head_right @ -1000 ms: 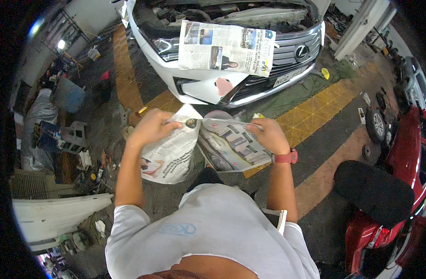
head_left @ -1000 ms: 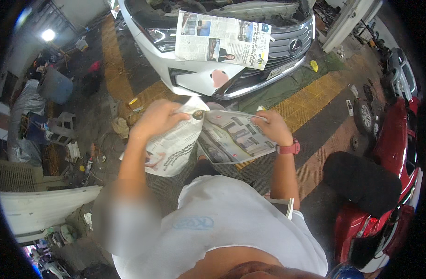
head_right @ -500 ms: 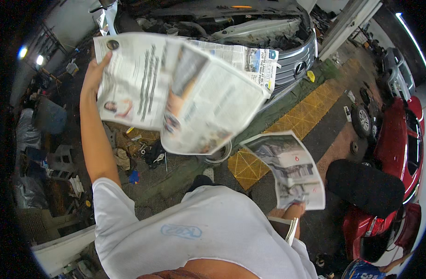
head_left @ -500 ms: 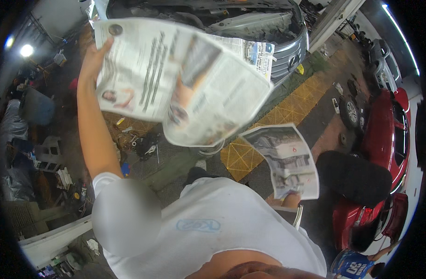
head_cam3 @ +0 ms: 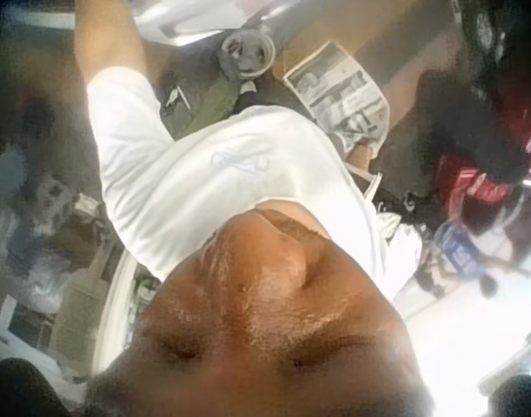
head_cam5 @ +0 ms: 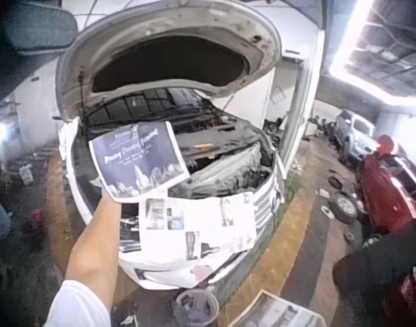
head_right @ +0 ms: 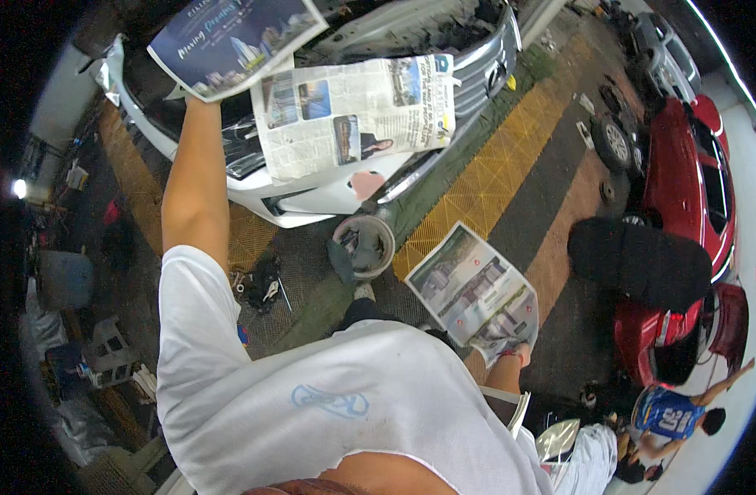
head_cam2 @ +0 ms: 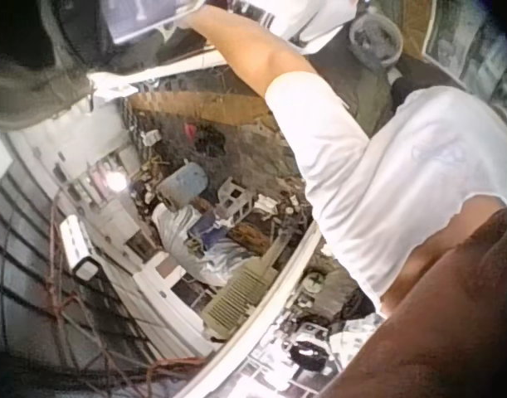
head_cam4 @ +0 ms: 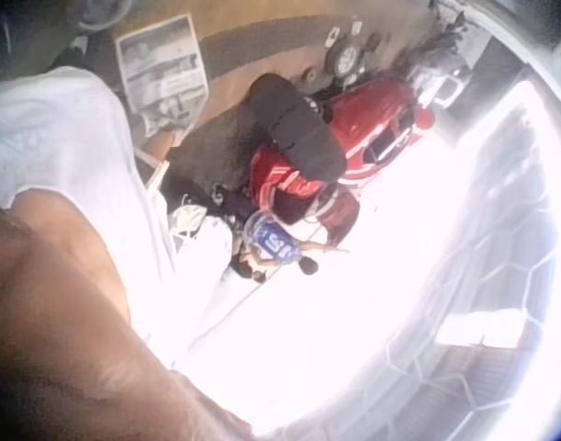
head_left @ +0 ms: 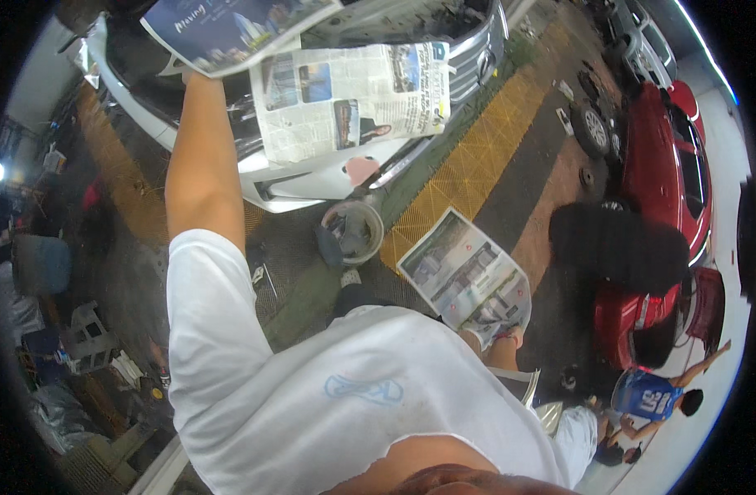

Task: The person tapes sheets of newspaper onto the front bumper of a white car using masking tape. They smooth the paper and apply tape to secure it in place.

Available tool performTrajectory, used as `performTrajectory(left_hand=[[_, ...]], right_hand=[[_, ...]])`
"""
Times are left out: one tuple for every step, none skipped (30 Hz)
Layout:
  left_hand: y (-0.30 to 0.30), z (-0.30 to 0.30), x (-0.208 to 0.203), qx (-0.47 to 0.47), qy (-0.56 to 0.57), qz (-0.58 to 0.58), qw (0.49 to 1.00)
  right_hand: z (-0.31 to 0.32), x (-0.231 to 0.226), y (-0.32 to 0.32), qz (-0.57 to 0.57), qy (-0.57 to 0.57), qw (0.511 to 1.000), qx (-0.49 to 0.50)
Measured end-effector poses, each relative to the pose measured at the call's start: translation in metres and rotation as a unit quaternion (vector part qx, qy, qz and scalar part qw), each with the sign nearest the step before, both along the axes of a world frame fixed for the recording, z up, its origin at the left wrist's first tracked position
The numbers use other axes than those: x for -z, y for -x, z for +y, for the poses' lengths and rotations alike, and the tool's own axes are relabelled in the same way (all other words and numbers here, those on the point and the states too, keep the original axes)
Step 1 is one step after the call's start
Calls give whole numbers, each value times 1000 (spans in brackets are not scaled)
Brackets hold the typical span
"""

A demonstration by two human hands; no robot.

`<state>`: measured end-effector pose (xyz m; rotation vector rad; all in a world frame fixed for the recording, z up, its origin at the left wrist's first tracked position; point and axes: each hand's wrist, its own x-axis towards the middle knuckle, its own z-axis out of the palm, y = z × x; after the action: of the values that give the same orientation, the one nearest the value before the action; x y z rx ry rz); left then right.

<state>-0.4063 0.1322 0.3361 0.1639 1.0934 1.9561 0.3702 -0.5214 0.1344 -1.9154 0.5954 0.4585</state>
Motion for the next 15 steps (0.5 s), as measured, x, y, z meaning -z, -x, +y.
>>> performTrajectory(left_hand=[[-9,8,6,0,-2,-13,1000],[-15,13,15,3,8,-16,1000],[-20,17,24,5,18,-15,1000],[-25,17,36,10,31,-12,999],[-24,19,44,12,49,-3,999],[-22,20,51,15,67,5,998],[-19,20,60,16,86,7,996],[-33,17,64,28,109,14,994],[-47,11,69,30,120,20,992],[-68,1,61,35,136,57,988],[-39,0,64,25,114,57,992],[1,-1,67,14,91,60,994],[18,-8,71,13,76,81,994],[35,-18,71,11,61,103,993],[-38,-36,63,-46,122,97,987]], right_hand=[[1,-1,3,0,0,1000,1],[3,-1,5,3,-2,1000,-5],[4,-2,8,6,-3,1000,-5],[5,-2,9,10,-5,1000,-12],[6,0,9,21,-15,999,-22],[5,0,8,32,-29,998,-37],[-2,5,-5,62,-66,994,-65],[-10,1,0,57,-100,991,-64],[-12,-2,3,51,-134,988,-64],[-12,-11,6,43,-167,983,-64],[8,-12,2,46,-177,977,-107],[32,-11,-1,52,-187,970,-150],[53,-15,-1,74,-160,968,-180],[80,-23,2,99,-137,963,-211],[78,-43,14,101,-166,960,-200]])
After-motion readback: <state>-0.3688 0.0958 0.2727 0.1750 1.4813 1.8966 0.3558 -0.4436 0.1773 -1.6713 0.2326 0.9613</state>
